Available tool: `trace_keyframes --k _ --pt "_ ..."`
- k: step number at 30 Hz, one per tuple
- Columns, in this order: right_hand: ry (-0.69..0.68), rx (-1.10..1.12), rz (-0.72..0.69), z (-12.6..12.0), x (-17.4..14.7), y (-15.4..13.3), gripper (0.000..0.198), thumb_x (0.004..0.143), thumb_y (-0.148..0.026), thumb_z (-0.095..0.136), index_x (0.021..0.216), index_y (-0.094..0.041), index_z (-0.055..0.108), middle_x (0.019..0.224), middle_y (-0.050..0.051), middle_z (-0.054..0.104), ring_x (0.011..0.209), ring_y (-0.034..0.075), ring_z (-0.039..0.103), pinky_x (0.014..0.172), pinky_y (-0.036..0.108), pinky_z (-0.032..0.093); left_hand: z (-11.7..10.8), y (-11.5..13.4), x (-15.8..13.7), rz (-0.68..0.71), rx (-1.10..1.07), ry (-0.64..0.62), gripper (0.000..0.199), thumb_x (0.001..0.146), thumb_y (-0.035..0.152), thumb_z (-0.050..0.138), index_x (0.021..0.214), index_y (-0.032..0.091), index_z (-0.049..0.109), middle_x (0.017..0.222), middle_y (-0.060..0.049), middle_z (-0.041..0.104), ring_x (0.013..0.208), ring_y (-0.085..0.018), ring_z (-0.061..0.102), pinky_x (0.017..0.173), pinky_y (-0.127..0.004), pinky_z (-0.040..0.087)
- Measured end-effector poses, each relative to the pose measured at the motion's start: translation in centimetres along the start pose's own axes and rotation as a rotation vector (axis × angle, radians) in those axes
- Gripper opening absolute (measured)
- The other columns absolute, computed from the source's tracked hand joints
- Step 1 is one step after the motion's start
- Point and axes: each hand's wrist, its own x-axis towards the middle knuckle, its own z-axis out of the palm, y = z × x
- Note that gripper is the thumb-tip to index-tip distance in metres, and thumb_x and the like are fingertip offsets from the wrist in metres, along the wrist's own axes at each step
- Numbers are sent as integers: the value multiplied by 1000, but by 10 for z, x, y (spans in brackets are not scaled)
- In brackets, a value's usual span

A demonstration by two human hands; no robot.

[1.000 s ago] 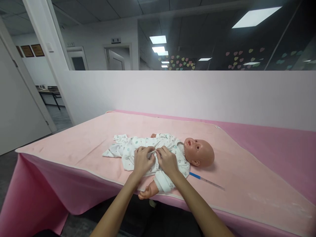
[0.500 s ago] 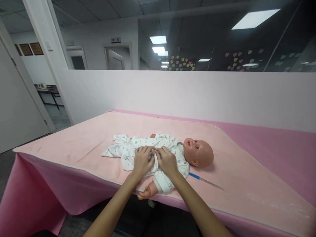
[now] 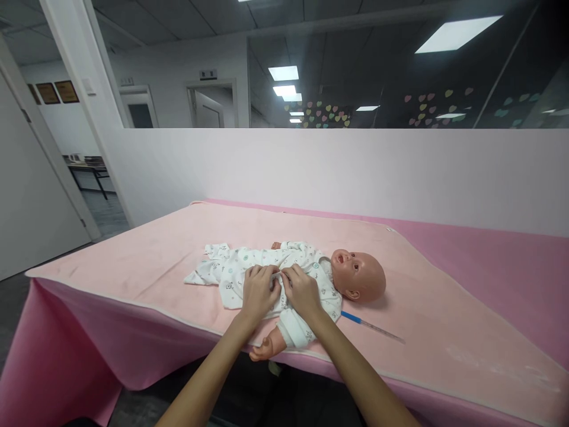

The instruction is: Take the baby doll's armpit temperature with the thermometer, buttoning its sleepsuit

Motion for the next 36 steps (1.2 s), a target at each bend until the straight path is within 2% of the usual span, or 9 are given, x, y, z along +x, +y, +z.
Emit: trace_keyframes --k 7,14,22,30,36 --pt "19 7 -1 -3 1 -1 24 89 -25 37 83 -20 60 74 1 56 62 10 52 50 22 32 1 -1 -1 -3 -17 -1 17 77 16 41 91 21 52 85 -3 59 82 -20 50 80 -35 32" --pt "21 49 14 -4 1 -2 24 89 -24 37 85 -20 60 76 2 58 64 11 54 52 21 35 -3 -4 -3 -77 -238 45 14 78 19 44 90 21 50 89 0 60 84 -17 52 81 -34 37" --pt "50 60 17 -3 0 -2 23 89 -24 37 87 -20 60 77 2 58 67 10 55 55 20 37 -2 -9 -2 -148 -442 69 15 71 18 50 86 20 50 88 -2 60 87 -18 55 82 -34 41" --pt "49 95 35 -4 0 -2 22 89 -24 38 87 -20 60 78 1 58 67 11 56 57 20 38 -2 -8 -3 -207 -521 85 15 66 12 49 79 20 51 76 0 60 78 -15 57 74 -29 44" --pt "59 108 34 -5 0 -3 21 89 -24 39 88 -20 60 77 1 58 68 10 56 58 20 39 -4 -9 -4 -208 -553 86 15 66 11 47 78 19 52 76 0 61 77 -15 57 73 -28 44"
